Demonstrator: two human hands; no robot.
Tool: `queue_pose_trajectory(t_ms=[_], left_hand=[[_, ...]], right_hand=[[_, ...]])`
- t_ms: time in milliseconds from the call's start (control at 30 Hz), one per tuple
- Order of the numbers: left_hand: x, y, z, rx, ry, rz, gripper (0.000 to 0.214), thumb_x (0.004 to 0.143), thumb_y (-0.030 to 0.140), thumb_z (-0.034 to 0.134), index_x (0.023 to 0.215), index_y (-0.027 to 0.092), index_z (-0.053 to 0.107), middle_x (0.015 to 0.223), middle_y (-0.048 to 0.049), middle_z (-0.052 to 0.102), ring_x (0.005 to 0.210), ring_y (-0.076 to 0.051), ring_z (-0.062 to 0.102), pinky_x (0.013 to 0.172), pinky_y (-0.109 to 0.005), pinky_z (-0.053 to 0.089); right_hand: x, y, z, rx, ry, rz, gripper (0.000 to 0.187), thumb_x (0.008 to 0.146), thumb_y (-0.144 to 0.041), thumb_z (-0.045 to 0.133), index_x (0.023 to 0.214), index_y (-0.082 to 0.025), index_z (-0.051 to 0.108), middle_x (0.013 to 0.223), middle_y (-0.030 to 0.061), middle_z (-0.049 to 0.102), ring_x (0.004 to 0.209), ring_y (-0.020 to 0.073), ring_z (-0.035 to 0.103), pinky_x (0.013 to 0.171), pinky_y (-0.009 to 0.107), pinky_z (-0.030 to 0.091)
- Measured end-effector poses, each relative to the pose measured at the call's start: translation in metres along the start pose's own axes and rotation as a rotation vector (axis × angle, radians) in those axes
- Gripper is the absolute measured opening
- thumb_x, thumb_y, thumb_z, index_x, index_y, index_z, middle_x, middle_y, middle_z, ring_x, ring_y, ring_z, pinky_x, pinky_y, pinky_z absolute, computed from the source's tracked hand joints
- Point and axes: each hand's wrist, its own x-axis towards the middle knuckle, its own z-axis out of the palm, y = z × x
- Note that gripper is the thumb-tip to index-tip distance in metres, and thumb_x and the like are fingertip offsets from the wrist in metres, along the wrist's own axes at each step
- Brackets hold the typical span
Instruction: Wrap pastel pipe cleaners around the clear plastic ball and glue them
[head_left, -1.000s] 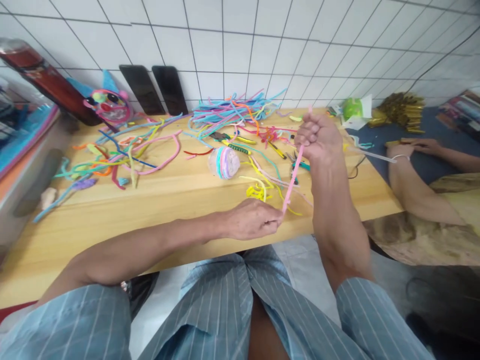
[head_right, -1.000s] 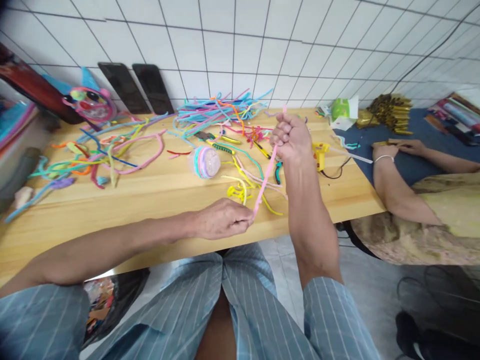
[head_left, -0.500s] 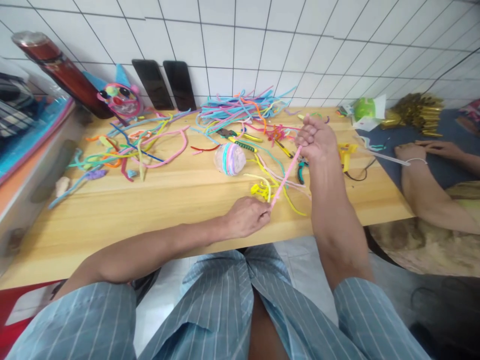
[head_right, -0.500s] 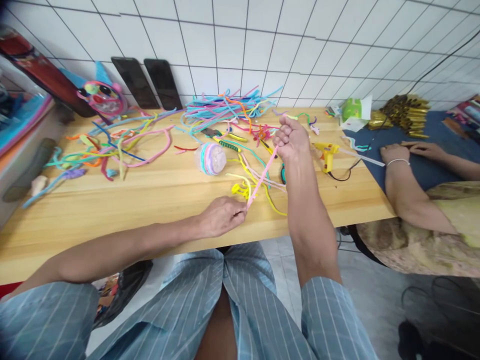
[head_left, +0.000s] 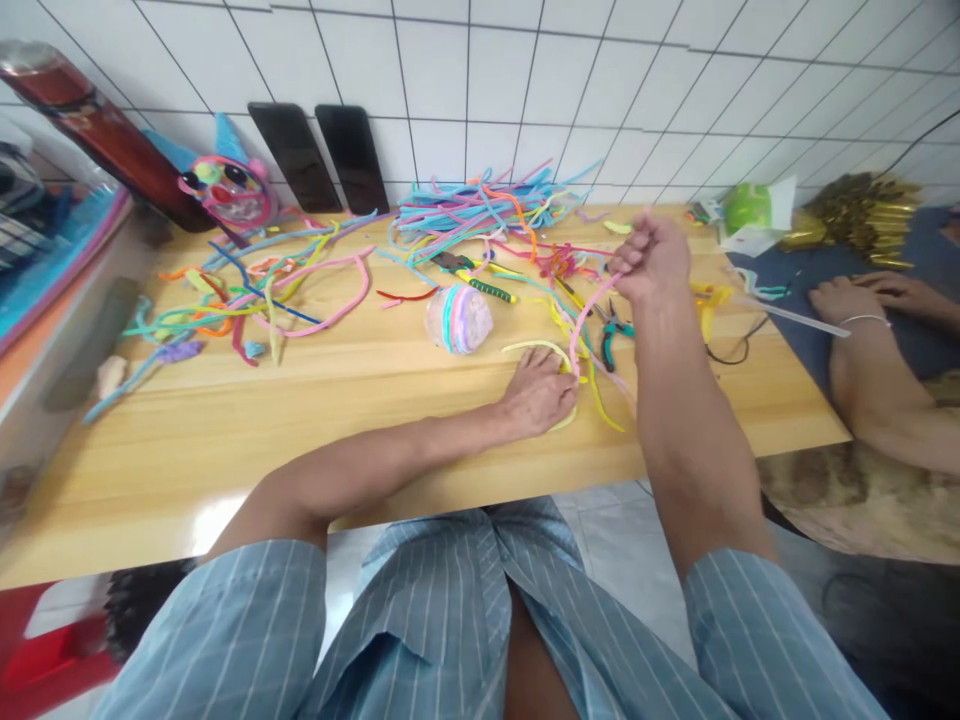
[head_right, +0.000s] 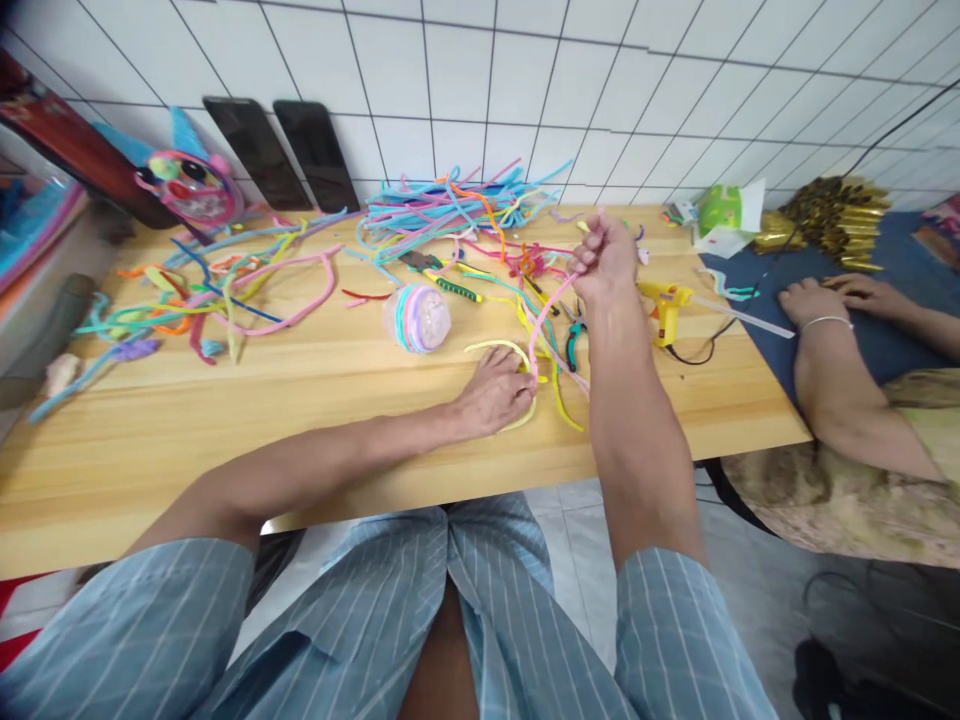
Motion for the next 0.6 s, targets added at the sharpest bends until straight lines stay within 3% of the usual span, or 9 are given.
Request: queue_pose_trajectory(t_ms=[100,200,300,400,600], left_hand=[[-0.002,0.001,-0.010,-0.065,0.085,-0.021,0.029,0.109,0.026,0.056,0.107,0.016,0.083,0.130,-0.0182,0.070,0.131,-0.037,0.056,0.112,-0.052,0.043],[-0.012,-0.005,-0.021,-0.305,0.058,-0.025,0.024,0.104,0.021,0.056,0.087,0.016,0.072,0.099,-0.0099,0.069,0.098,-0.025,0.060,0.091,-0.039,0.044],[-0.021,-0.006,-0.028,-0.474,0.005,-0.022,0.028,0.102,0.017,0.050,0.074,0.020,0.052,0.074,0.0016,0.052,0.073,-0.015,0.051,0.073,-0.029,0.039],[-0.028,0.003,-0.028,-0.544,0.009,-0.002,0.031,0.105,0.019,0.043,0.074,0.022,0.044,0.072,0.0042,0.048,0.070,-0.012,0.048,0.069,-0.024,0.038],[-0.043,0.008,-0.023,-0.519,0.016,0.046,0.027,0.100,0.016,0.052,0.074,0.021,0.046,0.077,0.0028,0.052,0.075,-0.014,0.050,0.074,-0.026,0.035]], right_hand=[[0.014,-0.015,-0.017,-0.085,-0.050,-0.053,0.037,0.075,-0.049,0.087,0.073,-0.035,0.052,0.048,-0.0099,0.035,0.061,0.0154,0.021,0.064,0.038,0.019],[0.023,-0.025,-0.028,-0.151,-0.109,-0.100,0.037,0.058,-0.048,0.086,0.074,-0.035,0.056,0.051,-0.0120,0.030,0.065,0.0148,0.014,0.068,0.040,0.015],[0.023,-0.034,-0.023,-0.190,-0.161,-0.188,0.039,0.051,-0.053,0.084,0.072,-0.039,0.054,0.051,-0.0116,0.014,0.068,0.0177,0.009,0.070,0.042,0.013],[0.010,-0.043,-0.004,-0.162,-0.217,-0.253,0.036,0.058,-0.054,0.085,0.072,-0.042,0.054,0.052,-0.0104,0.007,0.069,0.0205,0.007,0.069,0.042,0.014],[-0.052,-0.060,0.043,-0.014,-0.207,-0.149,0.023,0.095,-0.029,0.073,0.077,-0.030,0.060,0.051,-0.0130,0.026,0.058,0.0155,0.010,0.058,0.035,0.017]])
